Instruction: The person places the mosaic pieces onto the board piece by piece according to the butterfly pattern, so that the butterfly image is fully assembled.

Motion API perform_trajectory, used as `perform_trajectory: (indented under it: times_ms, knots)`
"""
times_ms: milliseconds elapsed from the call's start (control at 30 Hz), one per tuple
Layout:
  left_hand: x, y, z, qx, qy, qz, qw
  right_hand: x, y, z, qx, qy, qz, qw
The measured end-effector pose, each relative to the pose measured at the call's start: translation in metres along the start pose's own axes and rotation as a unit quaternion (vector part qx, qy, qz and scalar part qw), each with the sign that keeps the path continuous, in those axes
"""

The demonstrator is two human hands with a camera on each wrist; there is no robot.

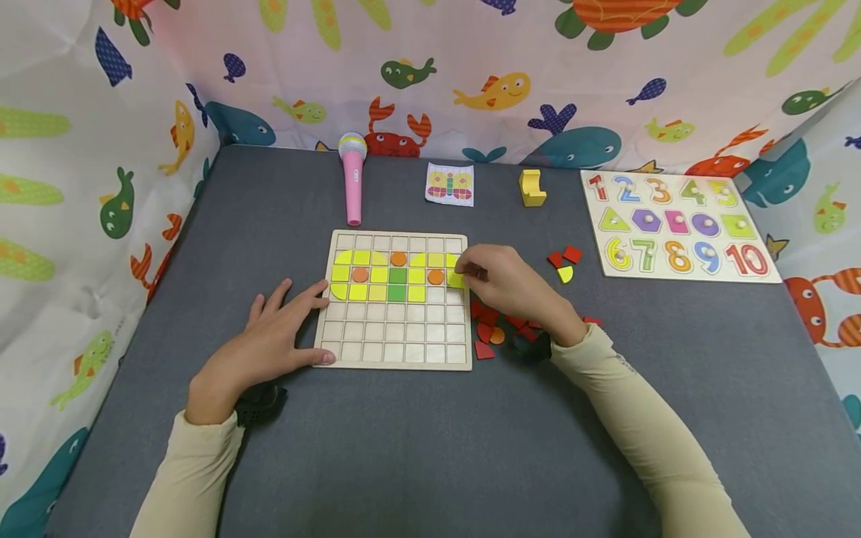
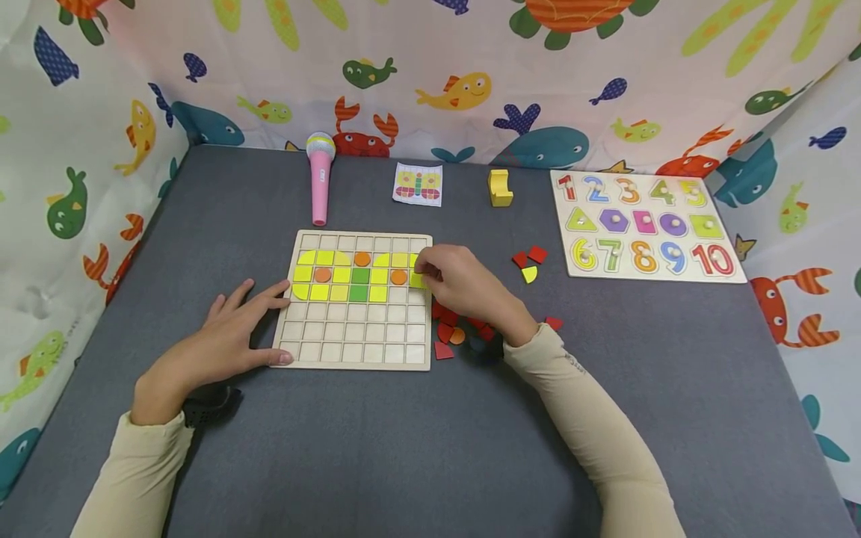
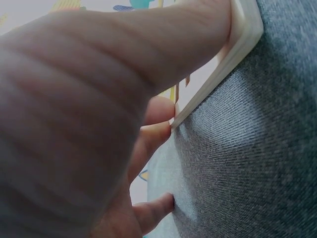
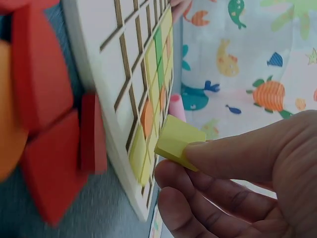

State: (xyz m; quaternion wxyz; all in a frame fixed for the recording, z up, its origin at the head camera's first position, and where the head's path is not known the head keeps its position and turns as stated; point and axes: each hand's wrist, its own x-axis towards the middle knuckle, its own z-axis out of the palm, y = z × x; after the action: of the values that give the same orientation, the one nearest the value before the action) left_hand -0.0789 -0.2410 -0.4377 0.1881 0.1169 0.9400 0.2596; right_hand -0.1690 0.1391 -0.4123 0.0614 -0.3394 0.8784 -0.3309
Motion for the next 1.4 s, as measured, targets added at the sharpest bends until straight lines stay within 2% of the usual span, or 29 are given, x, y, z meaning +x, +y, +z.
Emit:
perform_trajectory:
  times_ms: [267, 533, 800, 1000, 1300, 1400]
  knots:
    - [0.001, 0.001, -0.001, 0.004, -0.004, -0.004, 1.0, 0.013, -0.01, 0.017, 0.002, -0.026, -0.028, 0.9993]
    - [0.001, 0.003, -0.001, 0.007, -0.001, 0.0, 1.0, 0.016, -0.013, 0.028, -0.008, -0.047, -0.024, 0.9986]
    - [0.0, 0.003, -0.001, 0.005, 0.0, 0.001, 1.0, 0.016, -0.014, 0.032, -0.044, -0.036, -0.026, 0.998]
    - [0.0, 0.002, 0.0, 0.002, -0.001, 0.0, 1.0, 0.014, -0.016, 0.034, -0.061, -0.071, -0.021, 0.9954]
    - [0.0, 0.003, 0.0, 0.006, -0.002, -0.004, 1.0, 0.004, -0.013, 0.027, -0.038, -0.062, -0.048, 0.9962]
    - [0.0, 0.003, 0.0, 0.008, -0.002, -0.004, 1.0, -0.002, -0.009, 0.021, -0.038, -0.055, -0.036, 0.9971]
